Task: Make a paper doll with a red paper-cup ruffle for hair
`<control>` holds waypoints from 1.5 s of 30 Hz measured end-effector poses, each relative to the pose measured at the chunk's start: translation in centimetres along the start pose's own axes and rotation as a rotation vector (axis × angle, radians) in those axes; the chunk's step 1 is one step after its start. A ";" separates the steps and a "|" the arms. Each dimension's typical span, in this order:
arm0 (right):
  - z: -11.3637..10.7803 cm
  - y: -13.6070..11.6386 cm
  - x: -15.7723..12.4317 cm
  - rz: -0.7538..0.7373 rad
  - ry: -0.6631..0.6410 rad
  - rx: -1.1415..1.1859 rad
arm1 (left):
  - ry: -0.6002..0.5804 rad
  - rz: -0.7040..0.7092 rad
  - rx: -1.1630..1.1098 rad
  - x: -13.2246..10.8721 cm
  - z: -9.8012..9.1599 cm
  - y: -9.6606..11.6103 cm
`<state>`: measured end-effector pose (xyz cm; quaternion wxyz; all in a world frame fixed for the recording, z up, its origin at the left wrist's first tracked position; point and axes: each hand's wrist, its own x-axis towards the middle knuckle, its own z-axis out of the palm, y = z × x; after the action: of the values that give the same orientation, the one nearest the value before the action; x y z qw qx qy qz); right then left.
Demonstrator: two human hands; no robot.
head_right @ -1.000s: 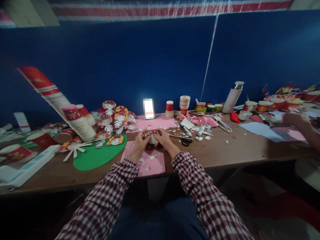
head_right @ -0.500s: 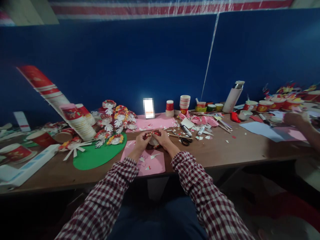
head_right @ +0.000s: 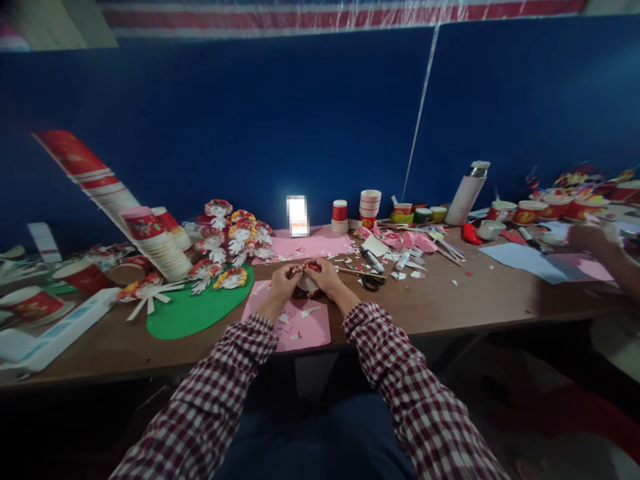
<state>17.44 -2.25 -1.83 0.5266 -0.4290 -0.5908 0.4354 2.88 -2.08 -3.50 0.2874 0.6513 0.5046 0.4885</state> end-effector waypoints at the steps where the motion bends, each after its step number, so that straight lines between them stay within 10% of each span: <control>1: 0.0 -0.1 0.0 0.001 -0.004 -0.003 | -0.003 -0.004 0.001 0.0 0.0 -0.1; 45: -0.2 0.3 -0.1 0.002 -0.006 -0.031 | -0.006 -0.053 -0.062 0.0 -0.1 0.1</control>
<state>17.64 -2.22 -2.16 0.5179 -0.4362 -0.5985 0.4281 2.81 -2.14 -3.36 0.3219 0.6299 0.5054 0.4942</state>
